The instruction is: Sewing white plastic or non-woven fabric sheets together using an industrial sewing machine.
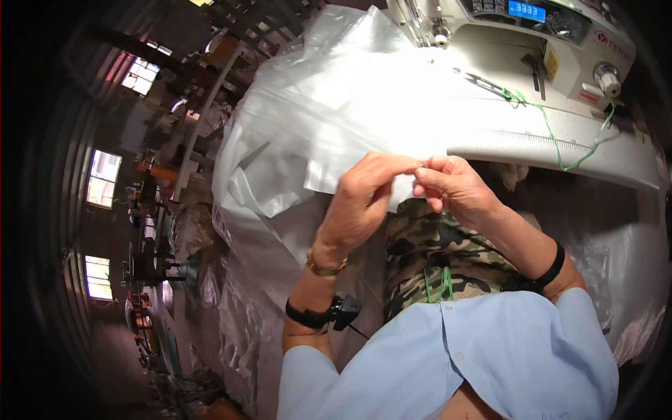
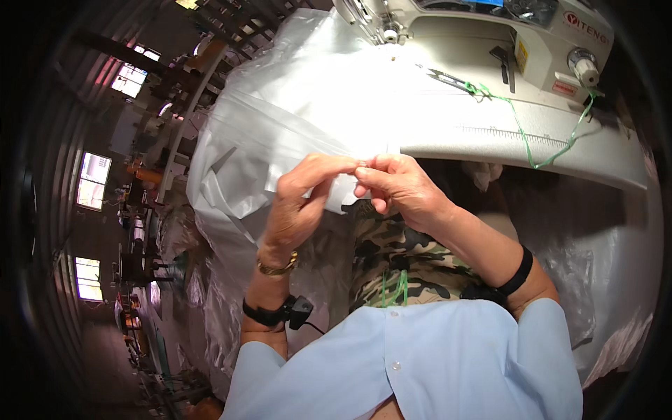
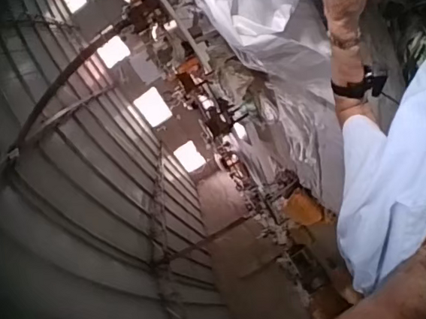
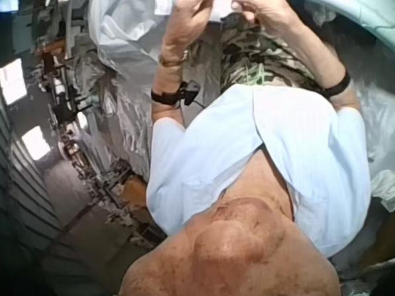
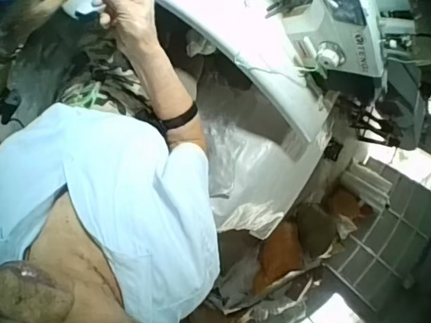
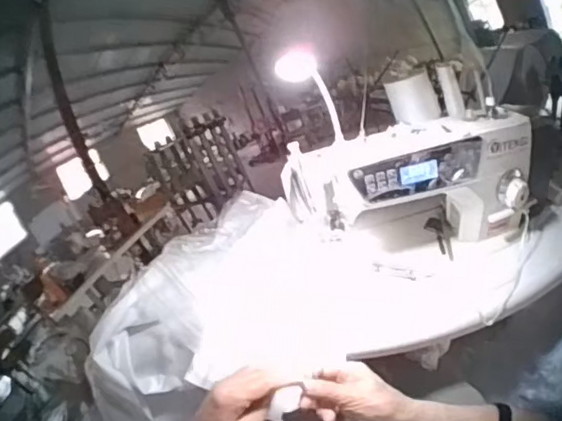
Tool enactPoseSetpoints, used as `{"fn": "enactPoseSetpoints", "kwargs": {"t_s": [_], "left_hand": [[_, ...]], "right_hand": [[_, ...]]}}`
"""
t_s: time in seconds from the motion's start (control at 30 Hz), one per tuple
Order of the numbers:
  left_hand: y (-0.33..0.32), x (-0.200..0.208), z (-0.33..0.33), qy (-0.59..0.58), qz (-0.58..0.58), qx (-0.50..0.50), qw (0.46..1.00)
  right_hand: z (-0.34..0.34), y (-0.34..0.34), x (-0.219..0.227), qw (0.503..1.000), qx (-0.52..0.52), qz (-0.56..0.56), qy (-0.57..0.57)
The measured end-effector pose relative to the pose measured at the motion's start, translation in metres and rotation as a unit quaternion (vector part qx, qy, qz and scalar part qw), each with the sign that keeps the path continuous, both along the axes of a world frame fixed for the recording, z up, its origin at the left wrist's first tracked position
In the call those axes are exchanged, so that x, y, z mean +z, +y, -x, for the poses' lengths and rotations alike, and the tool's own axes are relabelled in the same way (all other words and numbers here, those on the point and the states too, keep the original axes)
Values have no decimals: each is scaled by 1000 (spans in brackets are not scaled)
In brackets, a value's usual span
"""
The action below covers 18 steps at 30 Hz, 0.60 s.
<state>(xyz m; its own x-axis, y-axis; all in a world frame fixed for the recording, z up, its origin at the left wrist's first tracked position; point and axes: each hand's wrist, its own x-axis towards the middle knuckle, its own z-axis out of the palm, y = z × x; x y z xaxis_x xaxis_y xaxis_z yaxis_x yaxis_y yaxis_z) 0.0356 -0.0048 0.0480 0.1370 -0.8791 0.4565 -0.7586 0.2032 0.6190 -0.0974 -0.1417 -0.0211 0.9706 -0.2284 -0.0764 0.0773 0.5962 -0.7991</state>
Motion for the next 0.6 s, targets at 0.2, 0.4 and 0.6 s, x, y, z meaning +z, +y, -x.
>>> {"fn": "enactPoseSetpoints", "kwargs": {"t_s": [0.2, 0.4, 0.6], "left_hand": [[27, 3, -99, -456, -86, 273, 843], [30, 1, -242, -452, 31, 384, 805], [8, 19, -334, -278, 77, 467, 836]], "right_hand": [[1, 11, 15, 999, -16, -16, -32], [5, 19, 19, 993, 12, -88, -77], [1, 15, 9, 994, -26, -96, -51]]}}
